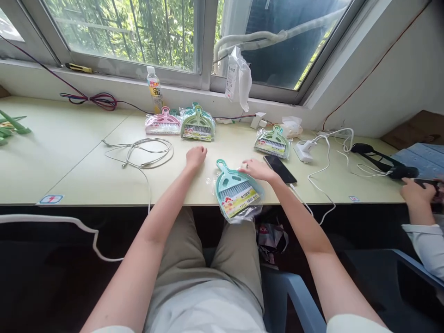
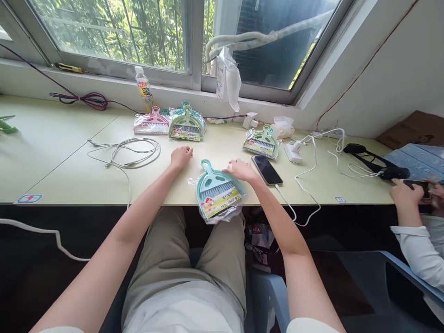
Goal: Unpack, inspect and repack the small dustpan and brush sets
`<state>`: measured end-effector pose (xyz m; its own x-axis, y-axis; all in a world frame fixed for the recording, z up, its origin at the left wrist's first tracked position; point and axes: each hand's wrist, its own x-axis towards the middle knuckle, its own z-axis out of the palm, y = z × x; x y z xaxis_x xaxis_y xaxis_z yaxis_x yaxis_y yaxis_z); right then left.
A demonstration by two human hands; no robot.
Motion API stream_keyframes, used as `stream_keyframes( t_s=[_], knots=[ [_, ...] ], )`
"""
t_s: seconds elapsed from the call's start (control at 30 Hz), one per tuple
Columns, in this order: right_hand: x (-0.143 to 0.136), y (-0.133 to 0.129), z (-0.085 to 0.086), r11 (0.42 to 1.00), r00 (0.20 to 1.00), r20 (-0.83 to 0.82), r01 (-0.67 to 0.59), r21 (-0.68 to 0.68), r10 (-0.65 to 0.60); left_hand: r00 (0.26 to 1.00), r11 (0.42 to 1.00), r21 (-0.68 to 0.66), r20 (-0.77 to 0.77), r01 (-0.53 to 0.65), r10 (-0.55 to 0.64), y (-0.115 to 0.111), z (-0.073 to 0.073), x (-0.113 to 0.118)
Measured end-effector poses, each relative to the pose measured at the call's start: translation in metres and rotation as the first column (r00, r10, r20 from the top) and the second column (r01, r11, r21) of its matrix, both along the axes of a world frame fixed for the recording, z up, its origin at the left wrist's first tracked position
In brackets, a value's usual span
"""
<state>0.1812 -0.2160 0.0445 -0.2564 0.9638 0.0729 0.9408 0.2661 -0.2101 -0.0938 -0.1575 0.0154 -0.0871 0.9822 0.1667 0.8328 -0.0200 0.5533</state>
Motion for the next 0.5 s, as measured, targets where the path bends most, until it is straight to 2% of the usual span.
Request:
stream_keyframes(
  t_s=[0.07, 0.1, 0.2, 0.27, 0.33, 0.4, 0.47, 0.5],
  knots=[
    [-0.003, 0.014, -0.011, 0.985, 0.995, -0.094, -0.058, -0.161, 0.043, 0.998, 0.998, -0.01, -0.005, 0.066, -0.066, -0.006, 0.001, 0.006],
    [-0.007, 0.02, -0.015, 0.976, 0.987, -0.145, -0.095, -0.196, 0.067, 0.995, 0.995, -0.02, 0.009, 0.098, -0.098, -0.008, 0.002, 0.008],
    [-0.022, 0.027, -0.022, 0.981, 0.971, -0.224, -0.12, -0.154, 0.084, 0.983, 0.986, -0.062, 0.11, 0.155, -0.148, -0.007, 0.002, 0.008],
    [-0.033, 0.031, -0.022, 0.993, 0.969, -0.24, -0.08, -0.083, 0.058, 0.952, 0.977, -0.098, 0.26, 0.19, -0.159, -0.001, 0.002, 0.004],
    [-0.045, 0.043, -0.017, 1.0, 0.965, -0.263, 0.001, -0.015, -0.004, 0.858, 0.966, -0.119, 0.493, 0.231, -0.145, 0.005, 0.002, -0.003],
    [-0.056, 0.063, -0.01, 0.994, 0.94, -0.332, 0.099, 0.039, -0.081, 0.693, 0.959, -0.13, 0.716, 0.253, -0.086, 0.01, 0.003, -0.01],
    [-0.07, 0.086, -0.003, 0.974, 0.878, -0.457, 0.207, 0.09, -0.144, 0.545, 0.952, -0.17, 0.838, 0.255, 0.003, 0.011, 0.004, -0.016],
    [-0.077, 0.096, -0.001, 0.957, 0.833, -0.526, 0.268, 0.109, -0.173, 0.495, 0.944, -0.194, 0.868, 0.266, 0.038, 0.01, 0.004, -0.018]
  ],
)
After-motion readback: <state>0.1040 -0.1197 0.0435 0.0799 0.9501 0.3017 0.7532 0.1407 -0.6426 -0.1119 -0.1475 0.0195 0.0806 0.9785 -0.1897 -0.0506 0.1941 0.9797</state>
